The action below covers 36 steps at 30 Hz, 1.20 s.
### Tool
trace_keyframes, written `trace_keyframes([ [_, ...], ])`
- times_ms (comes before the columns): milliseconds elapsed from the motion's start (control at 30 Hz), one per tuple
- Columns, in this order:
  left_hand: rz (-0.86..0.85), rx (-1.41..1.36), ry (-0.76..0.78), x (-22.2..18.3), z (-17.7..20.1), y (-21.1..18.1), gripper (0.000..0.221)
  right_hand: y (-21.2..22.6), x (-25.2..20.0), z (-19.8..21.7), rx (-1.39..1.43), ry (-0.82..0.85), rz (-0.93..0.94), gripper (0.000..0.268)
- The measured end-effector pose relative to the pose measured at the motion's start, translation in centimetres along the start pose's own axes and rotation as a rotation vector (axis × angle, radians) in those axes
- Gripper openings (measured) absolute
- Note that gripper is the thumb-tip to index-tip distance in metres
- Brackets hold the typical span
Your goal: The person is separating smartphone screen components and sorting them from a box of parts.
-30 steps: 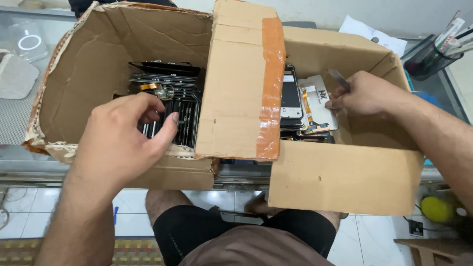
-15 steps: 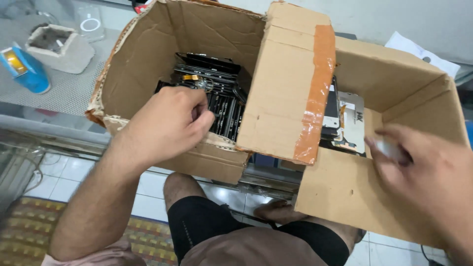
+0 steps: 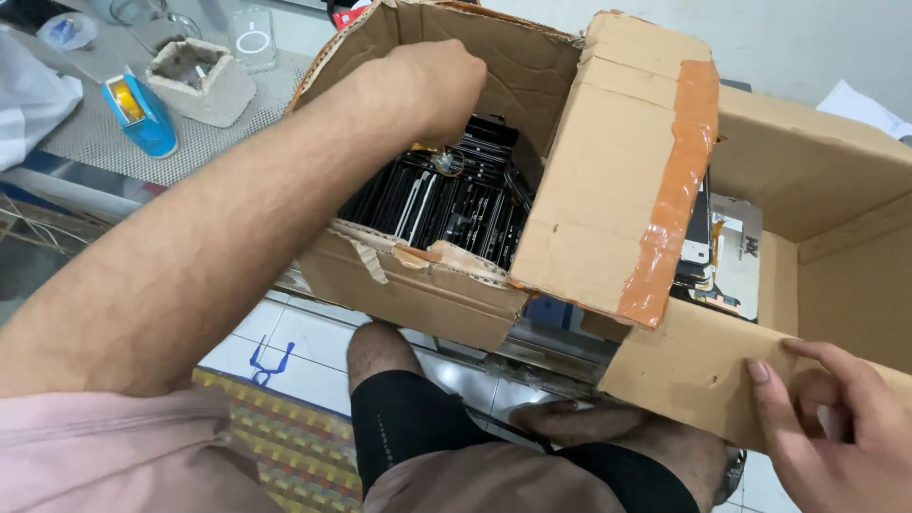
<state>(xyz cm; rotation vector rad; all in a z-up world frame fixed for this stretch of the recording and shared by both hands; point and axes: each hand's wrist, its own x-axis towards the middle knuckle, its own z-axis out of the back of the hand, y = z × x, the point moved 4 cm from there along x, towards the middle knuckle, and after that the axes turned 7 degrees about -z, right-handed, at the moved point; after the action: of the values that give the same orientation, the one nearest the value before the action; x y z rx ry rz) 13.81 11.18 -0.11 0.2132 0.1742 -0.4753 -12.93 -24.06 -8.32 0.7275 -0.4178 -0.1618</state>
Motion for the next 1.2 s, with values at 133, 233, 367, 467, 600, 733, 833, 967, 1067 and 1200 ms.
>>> trace_keyframes([
  [133,-0.016,0.136,0.178,2.6,-3.2,0.6,0.035,0.7,-0.2,0.1,0.002,-0.041,0.017,0.021],
  [233,-0.007,0.126,0.235,3.9,-5.6,1.7,0.031,1.5,0.0,0.5,-0.01,-0.034,0.025,0.021],
  [367,0.01,0.081,0.202,5.3,-7.1,3.1,0.037,0.1,0.1,0.3,0.027,-0.023,0.089,0.024],
  [467,-0.051,0.179,0.263,6.6,-8.7,3.9,0.032,0.4,0.1,0.3,0.032,-0.011,0.078,0.024],
  [600,-0.086,0.197,0.227,5.8,-7.8,2.9,0.032,1.0,0.0,0.6,0.022,-0.004,0.016,0.024],
  [733,-0.059,0.221,0.206,4.5,-5.6,2.2,0.027,1.4,-0.1,1.0,-0.04,-0.025,0.083,0.023],
  [833,-0.019,0.207,0.123,3.8,-4.1,2.4,0.025,1.4,-0.3,0.9,-0.059,-0.056,0.057,0.022],
  [967,0.08,0.232,-0.029,1.0,-1.3,2.9,0.028,0.6,-0.3,0.8,-0.096,-0.07,0.064,0.026],
  [1067,0.072,0.302,-0.081,-2.7,1.5,3.3,0.082,0.5,-0.3,1.0,-0.143,-0.092,0.099,0.024],
  [1200,0.088,0.335,-0.203,-8.5,4.0,4.3,0.03,0.2,-0.3,0.8,-0.167,-0.103,0.097,0.026],
])
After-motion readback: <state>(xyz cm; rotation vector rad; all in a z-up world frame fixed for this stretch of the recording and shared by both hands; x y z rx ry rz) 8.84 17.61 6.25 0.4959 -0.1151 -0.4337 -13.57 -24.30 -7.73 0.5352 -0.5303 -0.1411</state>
